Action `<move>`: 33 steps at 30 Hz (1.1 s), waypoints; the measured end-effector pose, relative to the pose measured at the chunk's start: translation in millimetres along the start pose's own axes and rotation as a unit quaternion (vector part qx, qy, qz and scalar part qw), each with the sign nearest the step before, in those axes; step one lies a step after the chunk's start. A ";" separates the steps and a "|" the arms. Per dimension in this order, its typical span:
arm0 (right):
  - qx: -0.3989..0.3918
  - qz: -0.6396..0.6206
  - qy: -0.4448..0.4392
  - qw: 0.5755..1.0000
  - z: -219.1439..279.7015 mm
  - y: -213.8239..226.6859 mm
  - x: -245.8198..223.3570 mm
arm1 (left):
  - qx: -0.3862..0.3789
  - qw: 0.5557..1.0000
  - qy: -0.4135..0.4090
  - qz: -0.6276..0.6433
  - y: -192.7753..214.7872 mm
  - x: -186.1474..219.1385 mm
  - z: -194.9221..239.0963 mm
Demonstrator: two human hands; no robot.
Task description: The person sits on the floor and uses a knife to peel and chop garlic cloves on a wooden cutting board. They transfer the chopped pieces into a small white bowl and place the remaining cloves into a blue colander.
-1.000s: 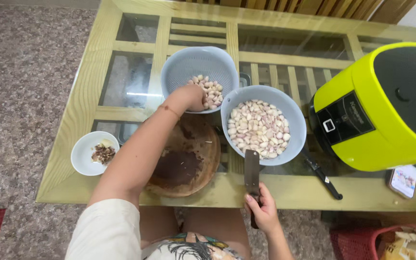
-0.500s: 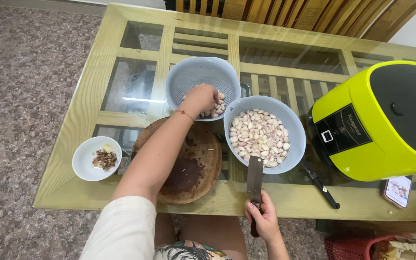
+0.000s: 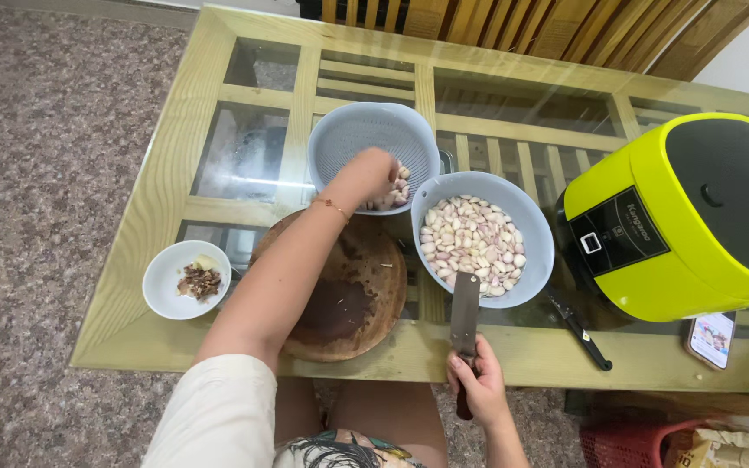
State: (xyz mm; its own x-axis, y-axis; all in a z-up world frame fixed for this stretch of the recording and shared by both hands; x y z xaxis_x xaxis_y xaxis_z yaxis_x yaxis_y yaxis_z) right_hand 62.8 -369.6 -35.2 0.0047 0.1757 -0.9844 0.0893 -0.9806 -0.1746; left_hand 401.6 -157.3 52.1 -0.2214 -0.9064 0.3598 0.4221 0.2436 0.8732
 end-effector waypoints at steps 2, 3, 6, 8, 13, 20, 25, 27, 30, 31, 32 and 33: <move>0.000 0.009 -0.002 1.000 0.4 -1.0 -3.4 | 0.068 0.992 -0.070 0.081 19.0 4.5 26.7; 0.002 0.016 -0.003 1.000 0.3 -2.1 -4.5 | 0.135 0.968 -0.140 0.159 37.8 9.9 44.8; 0.000 0.046 -0.018 0.999 0.8 9.3 9.5 | 0.153 0.936 -0.214 0.236 69.7 37.2 142.9; -0.005 0.056 -0.011 0.998 -1.4 8.4 8.1 | 0.137 0.931 -0.229 0.249 58.8 34.3 196.9; 0.025 0.096 -0.086 0.991 4.2 -11.2 8.8 | 0.123 0.910 -0.248 0.309 -5.6 -2.4 275.8; -0.091 0.453 -0.218 0.860 7.7 -136.1 -35.6 | 0.177 0.940 -0.087 0.279 -96.2 -73.4 275.8; -0.125 0.552 -0.214 0.796 10.3 -166.2 -35.9 | 0.300 0.916 -0.182 0.195 -94.2 -57.7 294.3; -0.131 0.571 -0.198 0.786 11.1 -167.4 -33.7 | 0.341 0.899 -0.197 0.193 -87.0 -54.1 304.3; -0.140 0.604 -0.180 0.764 12.4 -166.7 -36.4 | 0.345 0.900 -0.199 0.177 -92.1 -55.7 303.0; -0.138 0.604 -0.183 0.763 10.9 -167.7 -39.9 | 0.342 0.900 -0.201 0.179 -93.0 -58.0 301.9; -0.150 0.610 -0.194 0.753 10.9 -169.4 -40.4 | 0.332 0.903 -0.211 0.175 -95.2 -58.2 300.3; -0.164 0.616 -0.205 0.743 10.6 -171.2 -40.7 | 0.322 0.905 -0.219 0.171 -97.5 -58.9 299.1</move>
State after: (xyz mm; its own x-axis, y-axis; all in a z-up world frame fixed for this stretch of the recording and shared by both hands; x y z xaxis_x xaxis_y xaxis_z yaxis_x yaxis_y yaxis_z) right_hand 36.8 -209.7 34.5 -0.0144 -0.9446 -0.3279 0.5068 -0.2896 0.8120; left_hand 110.6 -24.4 44.1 -0.5621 -0.5502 0.6175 -0.0373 0.7627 0.6457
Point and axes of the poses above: each hand's wrist, its own z-axis away from the middle knuckle, its own y-axis out of the back of the hand, x = y × z, the point moved 10 cm from there along -z, towards the middle knuckle, and after that the axes turned 4 degrees about -z, right-handed, at the moved point
